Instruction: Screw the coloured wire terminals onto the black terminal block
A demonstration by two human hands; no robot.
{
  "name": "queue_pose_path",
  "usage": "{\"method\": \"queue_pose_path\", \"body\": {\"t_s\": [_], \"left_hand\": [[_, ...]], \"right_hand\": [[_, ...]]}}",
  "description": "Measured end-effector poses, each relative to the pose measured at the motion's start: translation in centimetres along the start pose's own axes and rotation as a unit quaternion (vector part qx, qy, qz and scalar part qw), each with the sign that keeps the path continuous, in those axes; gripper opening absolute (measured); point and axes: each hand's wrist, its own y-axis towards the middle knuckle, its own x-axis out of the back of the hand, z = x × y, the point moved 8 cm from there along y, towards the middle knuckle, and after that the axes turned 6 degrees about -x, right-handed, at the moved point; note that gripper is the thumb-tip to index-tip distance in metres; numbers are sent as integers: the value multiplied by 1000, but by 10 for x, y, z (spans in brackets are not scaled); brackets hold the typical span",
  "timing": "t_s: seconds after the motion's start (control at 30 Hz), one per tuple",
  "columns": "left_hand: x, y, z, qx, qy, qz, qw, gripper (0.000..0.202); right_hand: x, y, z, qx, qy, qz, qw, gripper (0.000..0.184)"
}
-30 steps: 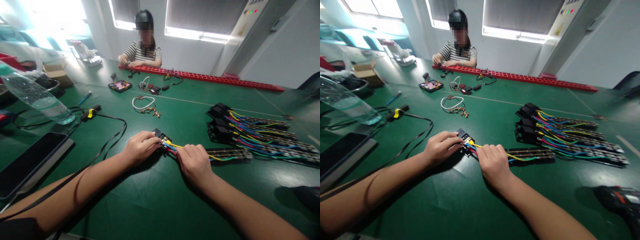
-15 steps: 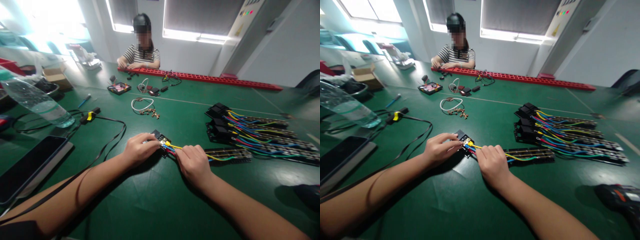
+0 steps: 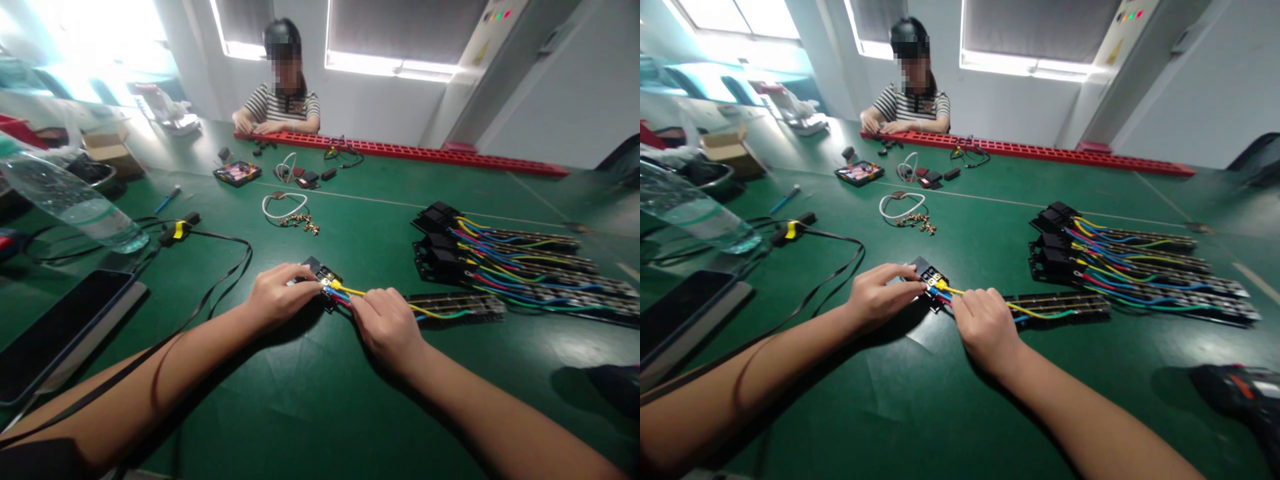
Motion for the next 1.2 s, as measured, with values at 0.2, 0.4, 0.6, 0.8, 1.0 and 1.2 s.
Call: {"method": "queue_pose_path", "body": {"t_s": [0.2,0.4,0.6,0.8,1.0,1.2], "left_hand": [[0,1,-1,-5,4,9,1000,8],[-2,2,-1,-14,5,37,999,9],[-4,4,-1,-15,-4,51,999,9],[-6,3,1,-14,-22,52,998,11],[-7,2,2,-14,-34,42,998,11],[-5,1,3,-9,-25,25,999,10]], "right_hand": [[0,-1,1,7,11,0,1000,28],[0,-1,2,9,12,-1,1000,26],[0,-1,2,4,1,3,1000,27],[0,0,1,-12,-11,15,1000,26],[-1,0,0,-19,-11,22,1000,26],[-2,0,0,-22,-9,19,1000,26]]}}
